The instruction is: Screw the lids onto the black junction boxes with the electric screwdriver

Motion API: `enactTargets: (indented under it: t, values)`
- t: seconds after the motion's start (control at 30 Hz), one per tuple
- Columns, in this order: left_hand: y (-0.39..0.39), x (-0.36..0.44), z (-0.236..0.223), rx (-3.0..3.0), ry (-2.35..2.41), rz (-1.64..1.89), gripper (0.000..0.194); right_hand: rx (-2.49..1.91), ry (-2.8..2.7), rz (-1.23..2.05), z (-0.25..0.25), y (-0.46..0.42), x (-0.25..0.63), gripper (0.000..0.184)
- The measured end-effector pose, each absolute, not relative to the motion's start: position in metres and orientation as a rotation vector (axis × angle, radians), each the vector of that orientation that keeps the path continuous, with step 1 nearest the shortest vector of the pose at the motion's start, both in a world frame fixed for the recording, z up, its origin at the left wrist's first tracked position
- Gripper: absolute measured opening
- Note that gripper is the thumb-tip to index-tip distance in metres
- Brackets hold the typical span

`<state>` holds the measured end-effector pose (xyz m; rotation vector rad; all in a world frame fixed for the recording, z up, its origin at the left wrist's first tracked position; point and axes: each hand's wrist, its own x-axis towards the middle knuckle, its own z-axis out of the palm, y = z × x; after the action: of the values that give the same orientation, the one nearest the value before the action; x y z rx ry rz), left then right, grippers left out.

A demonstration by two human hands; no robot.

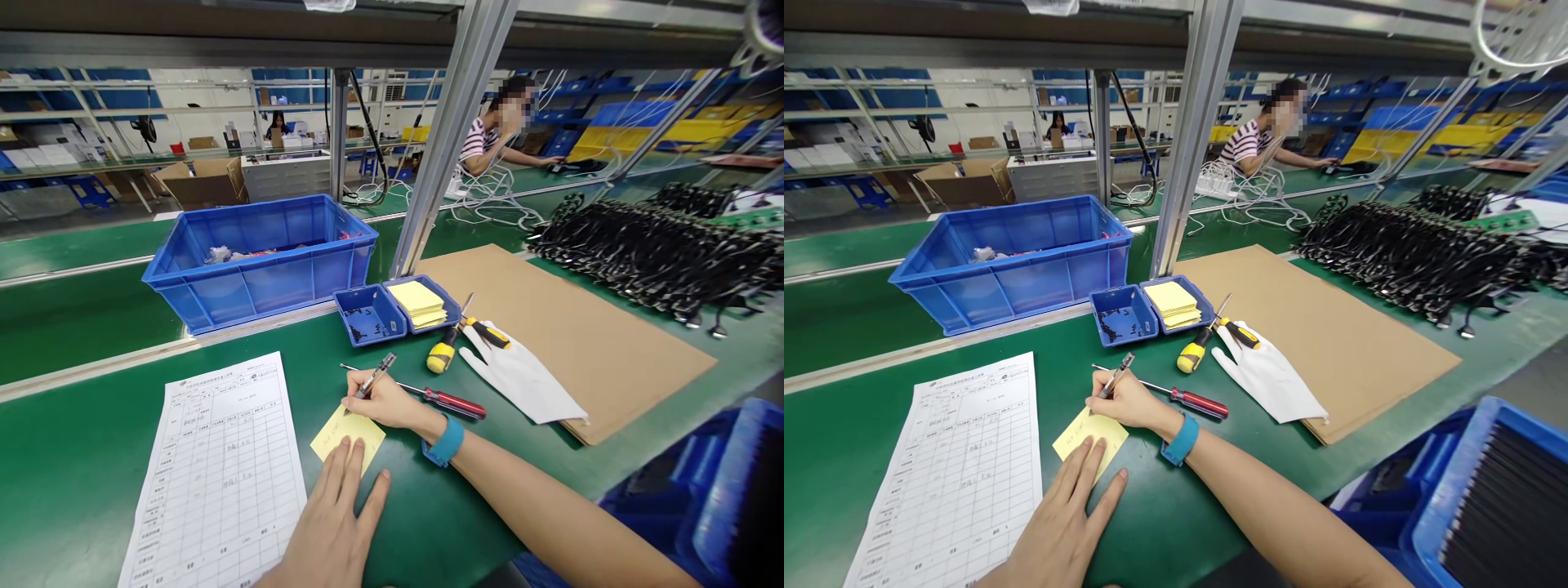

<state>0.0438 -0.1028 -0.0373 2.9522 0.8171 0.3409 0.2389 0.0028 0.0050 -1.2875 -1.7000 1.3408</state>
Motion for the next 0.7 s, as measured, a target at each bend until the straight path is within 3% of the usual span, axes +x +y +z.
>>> enactTargets:
  t: [0.7]
  values:
    - [-0.1023, 0.0420, -0.0350, 2.910, 0.805, 0.290, 0.103, -1.275, -1.765, 1.260, 0.0024, 0.0019, 0.2404, 0.020]
